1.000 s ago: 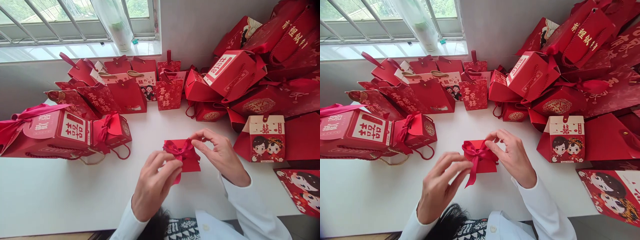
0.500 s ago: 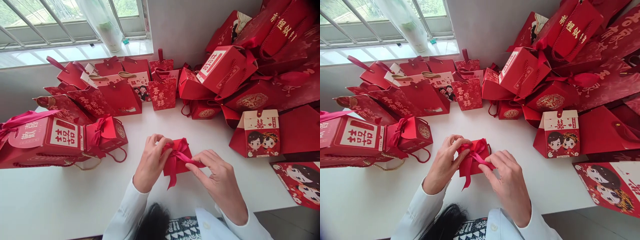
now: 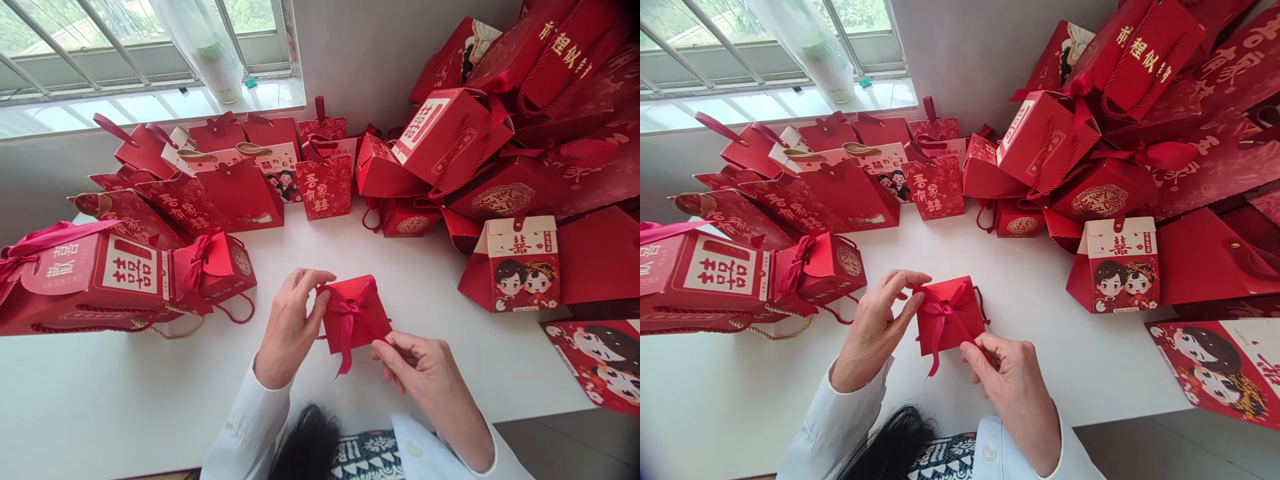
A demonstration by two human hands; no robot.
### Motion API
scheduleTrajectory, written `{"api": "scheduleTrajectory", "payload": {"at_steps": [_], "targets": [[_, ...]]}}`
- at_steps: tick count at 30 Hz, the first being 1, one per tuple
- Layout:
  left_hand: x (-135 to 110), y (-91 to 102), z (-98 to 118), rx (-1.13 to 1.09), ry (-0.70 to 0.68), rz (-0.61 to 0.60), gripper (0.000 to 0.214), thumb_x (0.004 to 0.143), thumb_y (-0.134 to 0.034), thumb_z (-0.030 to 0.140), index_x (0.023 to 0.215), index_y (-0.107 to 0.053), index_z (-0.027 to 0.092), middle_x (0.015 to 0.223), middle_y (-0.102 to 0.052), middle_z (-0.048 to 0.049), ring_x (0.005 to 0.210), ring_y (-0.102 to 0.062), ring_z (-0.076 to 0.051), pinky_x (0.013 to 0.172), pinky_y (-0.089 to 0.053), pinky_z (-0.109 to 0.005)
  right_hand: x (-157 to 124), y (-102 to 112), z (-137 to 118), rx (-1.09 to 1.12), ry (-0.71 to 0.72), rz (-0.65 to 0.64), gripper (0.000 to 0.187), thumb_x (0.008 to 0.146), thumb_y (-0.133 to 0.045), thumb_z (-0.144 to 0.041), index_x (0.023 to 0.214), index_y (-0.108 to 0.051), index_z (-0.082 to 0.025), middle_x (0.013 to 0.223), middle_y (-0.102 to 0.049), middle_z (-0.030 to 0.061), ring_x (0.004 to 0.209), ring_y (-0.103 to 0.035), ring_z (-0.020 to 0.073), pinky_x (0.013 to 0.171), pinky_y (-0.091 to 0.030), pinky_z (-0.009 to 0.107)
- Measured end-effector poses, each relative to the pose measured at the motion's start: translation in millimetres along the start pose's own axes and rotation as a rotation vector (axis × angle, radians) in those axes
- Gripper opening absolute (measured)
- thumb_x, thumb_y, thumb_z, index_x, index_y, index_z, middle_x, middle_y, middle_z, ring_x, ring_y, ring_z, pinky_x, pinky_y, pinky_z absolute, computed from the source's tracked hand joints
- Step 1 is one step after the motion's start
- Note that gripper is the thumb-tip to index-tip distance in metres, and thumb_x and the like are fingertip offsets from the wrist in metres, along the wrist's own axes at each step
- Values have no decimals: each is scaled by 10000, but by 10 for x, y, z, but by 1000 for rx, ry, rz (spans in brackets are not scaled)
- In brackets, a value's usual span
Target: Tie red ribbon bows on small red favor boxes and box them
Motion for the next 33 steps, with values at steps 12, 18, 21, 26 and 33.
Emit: {"api": "scheduleTrajectory", "payload": {"at_steps": [12, 18, 21, 26, 33], "targets": [[40, -215, -17, -49, -17, 303, 244, 808, -458, 24, 822, -634, 194, 802, -621, 15, 736, -577, -107, 651, -449, -228, 9, -39, 20, -51, 43, -4, 422, 896, -470, -488, 640, -609, -182, 539, -551, -10, 482, -470, 115, 487, -388, 215], [27, -309, -63, -5, -65, 358, 246, 848, -446, 50, 832, -647, 192, 812, -621, 0, 768, -588, -119, 672, -469, -239, 10, -78, -8, -67, 68, 19, 443, 893, -473, -479, 577, -574, -185, 520, -547, -9, 476, -459, 118, 481, -369, 221], [23, -327, -72, 26, -91, 366, 244, 866, -444, 60, 856, -648, 194, 836, -622, -5, 795, -594, -123, 699, -473, -242, 14, -87, -7, -94, 70, 22, 434, 895, -465, -476, 596, -587, -186, 514, -526, -15, 472, -442, 117, 473, -349, 225], [-3, -245, -49, -66, -53, 289, 218, 868, -470, 84, 947, -631, 208, 933, -605, -21, 841, -585, -127, 705, -479, -242, 2, 103, 22, -242, 78, -92, 496, 893, -466, -523, 534, -535, -189, 491, -469, -27, 464, -405, 113, 465, -312, 239], [-56, -164, -17, -107, 99, 258, 149, 840, -546, 137, 904, -640, 232, 905, -623, -9, 869, -561, -156, 686, -438, -268, 241, 476, -184, -351, 408, 377, 169, 892, -560, -363, 988, -646, -256, 902, -617, 13, 681, -556, 147, 593, -446, 250]]}}
Point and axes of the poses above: each hand's wrist, its own x-axis towards the middle knuckle, its own y-axis out of the back of the hand, z = x × y, the point moved 1 cm from there along x, towards the middle knuckle
